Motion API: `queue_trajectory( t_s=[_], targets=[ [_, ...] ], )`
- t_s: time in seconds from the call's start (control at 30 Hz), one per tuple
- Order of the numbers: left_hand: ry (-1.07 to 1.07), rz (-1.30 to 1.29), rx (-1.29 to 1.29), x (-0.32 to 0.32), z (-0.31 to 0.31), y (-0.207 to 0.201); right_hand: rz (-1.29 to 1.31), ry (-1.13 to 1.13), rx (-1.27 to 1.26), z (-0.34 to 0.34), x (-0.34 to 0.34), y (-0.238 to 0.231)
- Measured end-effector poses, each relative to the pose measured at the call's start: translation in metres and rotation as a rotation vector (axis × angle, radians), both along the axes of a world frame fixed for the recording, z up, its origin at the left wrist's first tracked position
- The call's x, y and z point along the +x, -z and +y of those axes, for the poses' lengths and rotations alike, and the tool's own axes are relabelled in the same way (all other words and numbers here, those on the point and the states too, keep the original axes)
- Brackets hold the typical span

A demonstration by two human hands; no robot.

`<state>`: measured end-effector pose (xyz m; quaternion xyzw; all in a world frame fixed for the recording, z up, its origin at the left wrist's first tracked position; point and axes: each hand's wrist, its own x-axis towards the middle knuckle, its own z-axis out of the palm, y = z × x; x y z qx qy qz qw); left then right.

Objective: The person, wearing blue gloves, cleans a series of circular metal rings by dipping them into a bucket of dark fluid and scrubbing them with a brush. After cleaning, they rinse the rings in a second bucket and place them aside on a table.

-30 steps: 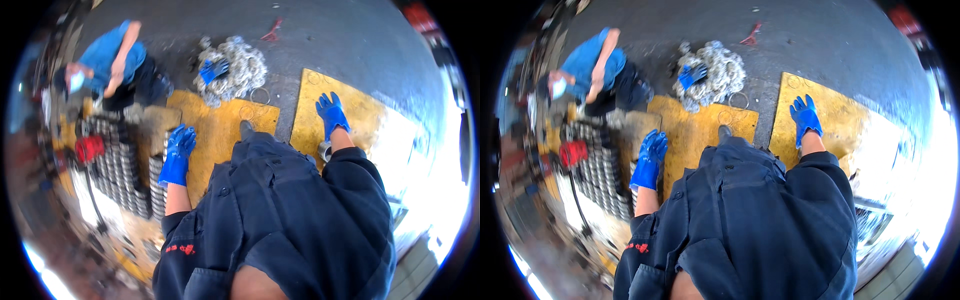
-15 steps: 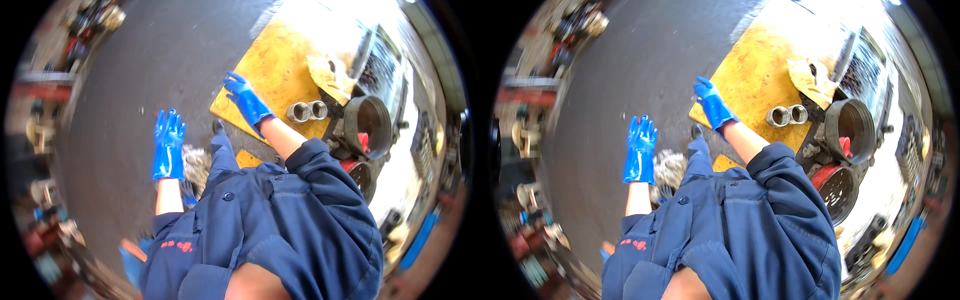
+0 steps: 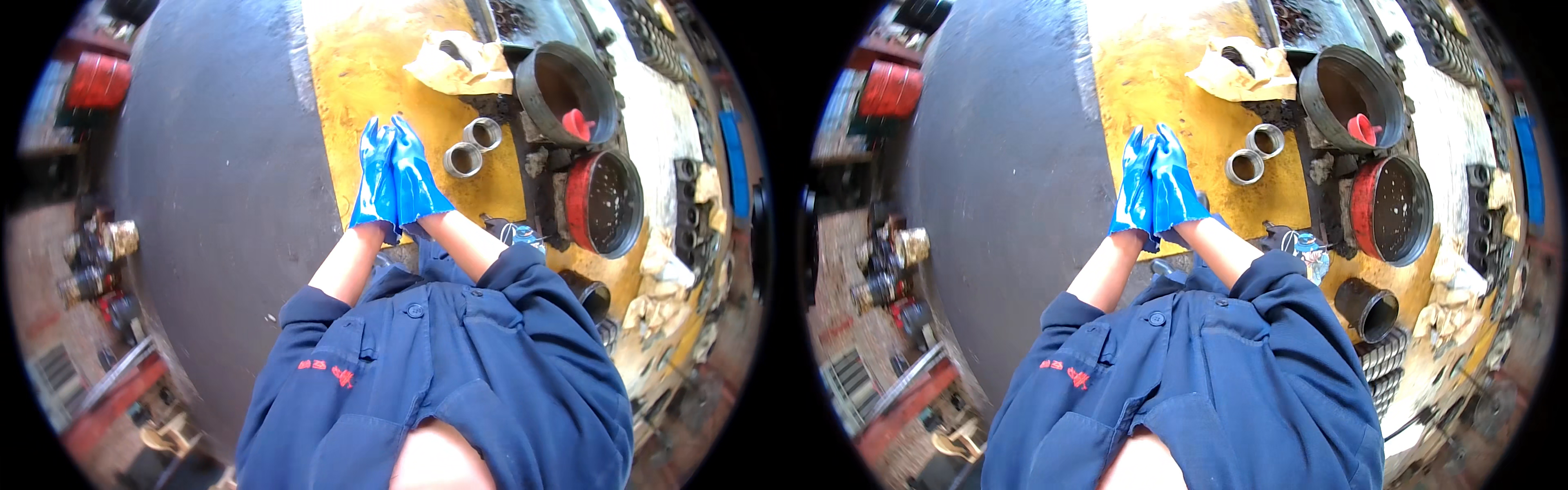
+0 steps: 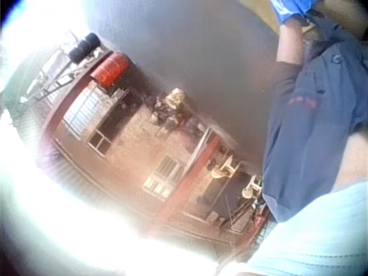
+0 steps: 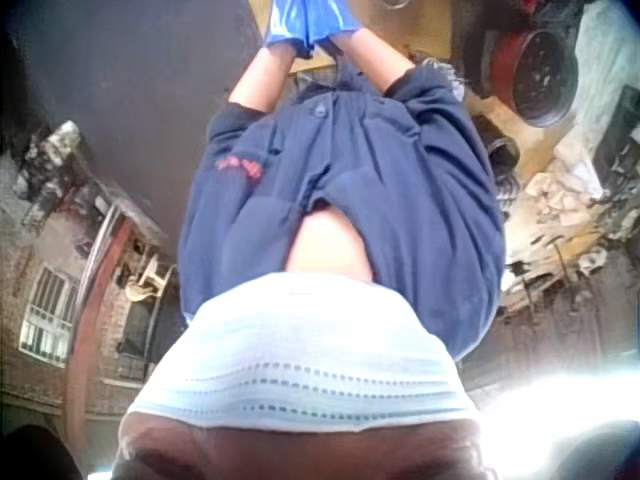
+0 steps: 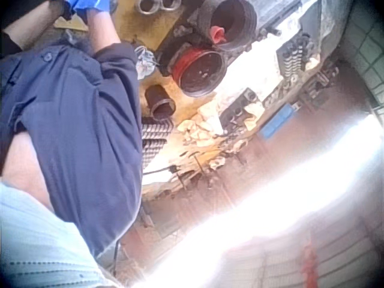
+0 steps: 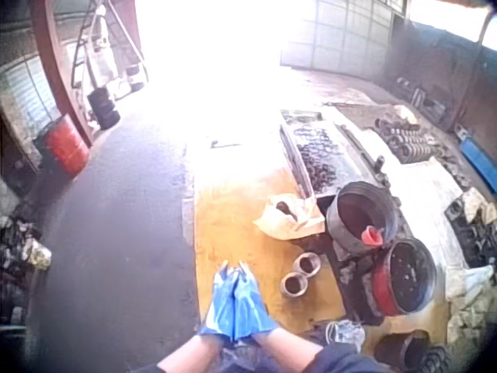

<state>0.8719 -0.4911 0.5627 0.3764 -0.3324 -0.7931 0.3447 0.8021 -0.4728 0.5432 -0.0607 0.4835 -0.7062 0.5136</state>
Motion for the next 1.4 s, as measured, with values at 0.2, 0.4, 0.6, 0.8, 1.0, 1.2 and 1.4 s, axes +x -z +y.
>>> queue_trajectory(
  t_s=[0.2, 0.4, 0.6, 0.8, 1.0, 1.2, 1.4],
  targets=[
    [0.343, -0.306, -0.357, -0.095, -0.105, 0.081, 0.22, -0.163, 0.153, -0.055, -0.101, 0.053],
    [0.333, -0.235, -0.713, -0.153, -0.207, 0.208, 0.465, -0.664, 0.241, -0.122, -0.173, 0.05],
    [1.18, -1.02, -1.773, -0.275, -0.274, 0.121, 0.324, -0.45, 0.262, -0.17, -0.261, 0.022],
    [0.864, -0.231, -0.503, -0.319, -0.353, 0.241, 0.503, -0.252, 0.284, -0.232, -0.317, 0.049],
    [1.142, -0.094, -0.236, -0.393, -0.434, 0.354, 0.501, -0.028, 0.675, -0.31, -0.364, 0.099],
    [0.752, -0.519, 0.564, -0.486, -0.383, 0.267, -0.261, 0.802, 0.478, -0.327, -0.413, 0.227],
    [1.152, -0.547, 0.292, -0.515, -0.458, 0.192, 0.029, 0.567, 0.834, -0.339, -0.498, 0.241]
  ],
)
